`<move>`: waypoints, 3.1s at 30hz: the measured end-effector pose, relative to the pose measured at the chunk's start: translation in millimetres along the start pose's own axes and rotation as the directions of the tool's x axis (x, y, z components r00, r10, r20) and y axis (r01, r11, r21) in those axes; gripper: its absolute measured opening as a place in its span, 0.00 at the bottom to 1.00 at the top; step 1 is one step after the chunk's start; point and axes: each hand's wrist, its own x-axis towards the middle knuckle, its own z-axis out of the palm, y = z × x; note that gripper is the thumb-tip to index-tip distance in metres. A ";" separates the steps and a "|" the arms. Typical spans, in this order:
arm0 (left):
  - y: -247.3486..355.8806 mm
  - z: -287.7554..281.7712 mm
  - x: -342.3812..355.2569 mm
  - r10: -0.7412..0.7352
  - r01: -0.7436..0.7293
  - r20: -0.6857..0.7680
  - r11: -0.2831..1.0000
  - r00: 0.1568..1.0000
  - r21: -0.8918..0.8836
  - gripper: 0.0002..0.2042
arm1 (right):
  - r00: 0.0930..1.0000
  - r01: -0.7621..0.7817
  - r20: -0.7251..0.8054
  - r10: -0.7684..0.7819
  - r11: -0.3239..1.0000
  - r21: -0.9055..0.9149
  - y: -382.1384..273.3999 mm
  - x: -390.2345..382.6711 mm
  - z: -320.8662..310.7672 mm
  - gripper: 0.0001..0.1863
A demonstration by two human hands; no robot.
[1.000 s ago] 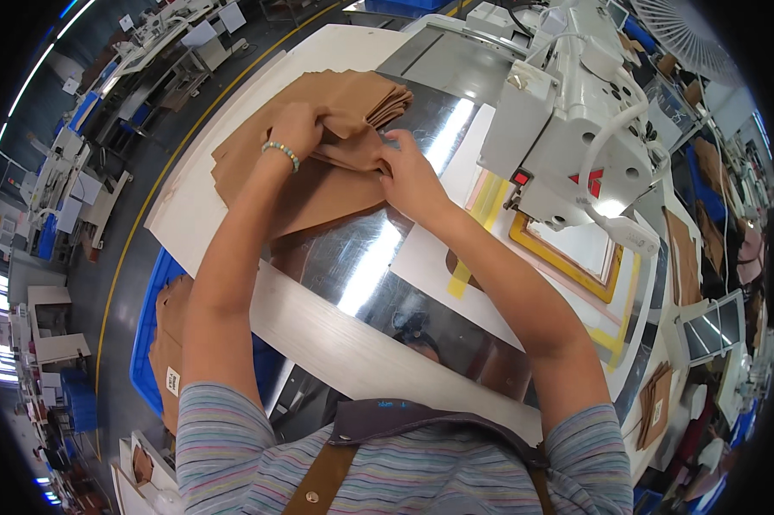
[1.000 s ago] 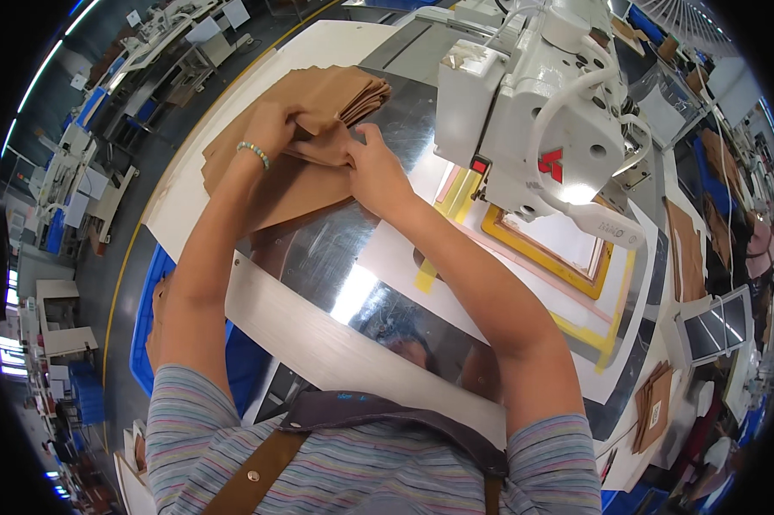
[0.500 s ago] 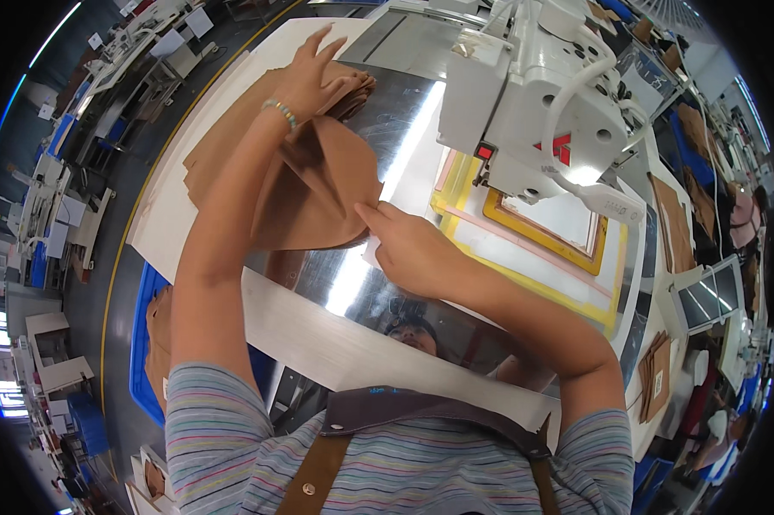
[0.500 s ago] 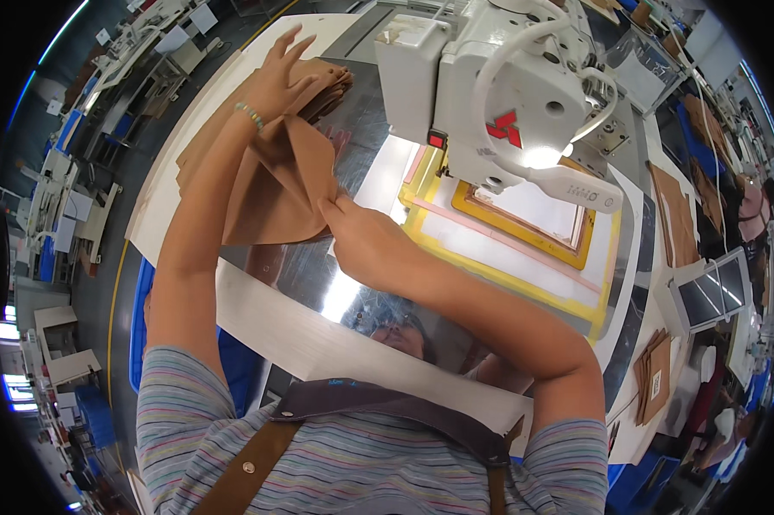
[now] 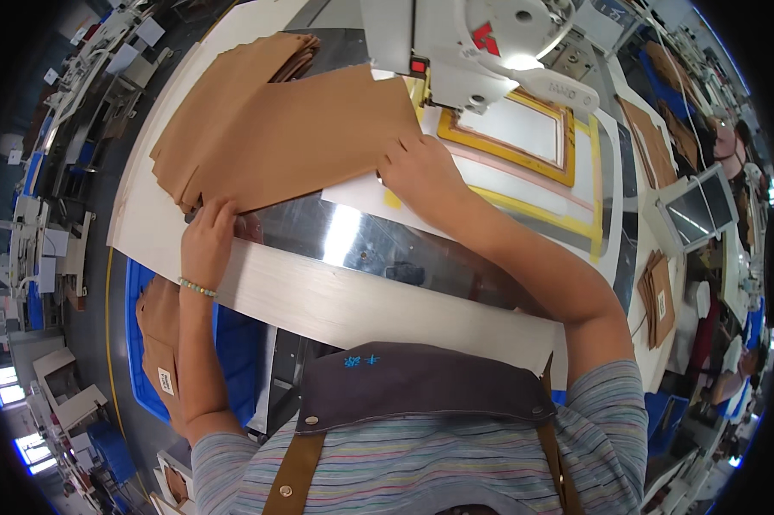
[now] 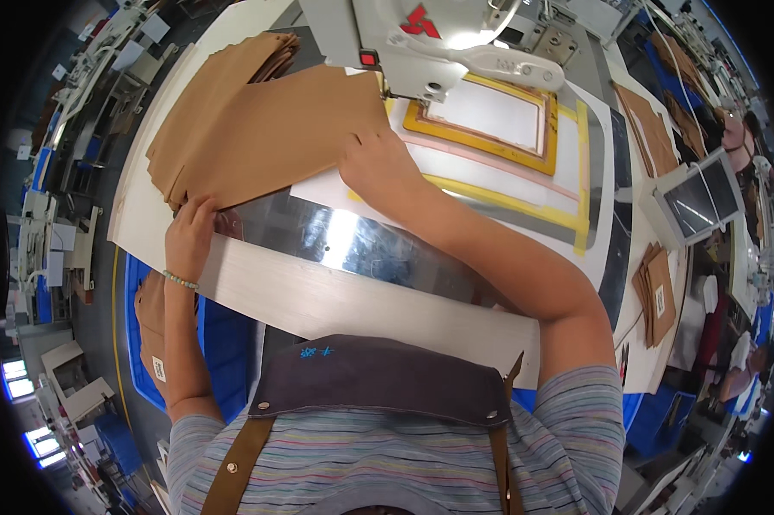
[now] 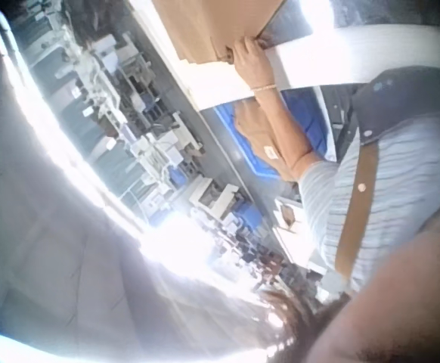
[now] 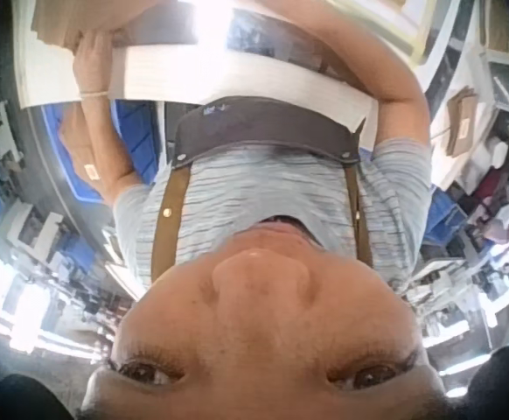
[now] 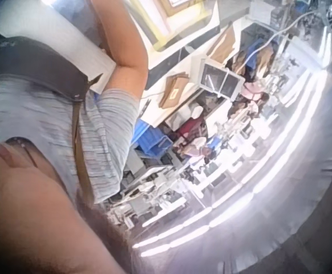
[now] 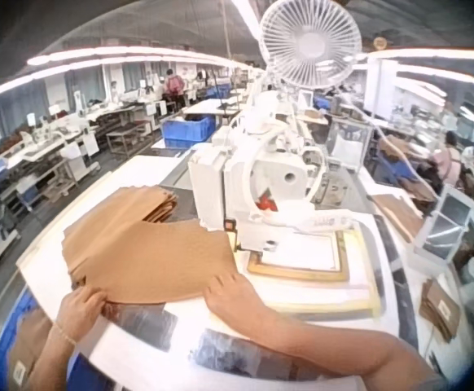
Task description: The person places fabric pieces and labels onto a sewing machine jig, stitches the labels onto the fabric, and stacks the completed pieces into a container.
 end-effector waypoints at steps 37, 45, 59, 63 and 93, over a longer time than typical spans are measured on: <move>127.0 90.6 190.4 0.538 -0.561 -0.224 0.826 0.813 -0.053 0.16 | 0.962 -0.226 0.109 0.251 0.954 -0.195 136.2 -225.3 -93.6 0.04; 149.5 106.3 211.1 0.578 -0.588 -0.116 0.803 0.808 -0.098 0.12 | 0.922 -0.332 0.111 0.370 0.906 -0.264 158.6 -265.1 -91.6 0.06; 143.1 94.7 183.6 0.443 -0.400 0.099 0.870 0.891 -0.287 0.27 | 0.681 -0.656 0.352 0.642 0.749 -0.095 115.5 -287.2 -98.0 0.36; 139.1 98.3 178.8 0.443 -0.398 0.091 0.865 0.892 -0.305 0.27 | 0.670 -0.668 0.340 0.660 0.736 -0.112 117.8 -285.9 -97.5 0.36; 132.1 90.4 174.4 0.359 -0.332 0.041 0.896 0.932 -0.294 0.25 | 0.668 -0.648 0.393 0.632 0.753 -0.109 113.9 -271.4 -100.2 0.32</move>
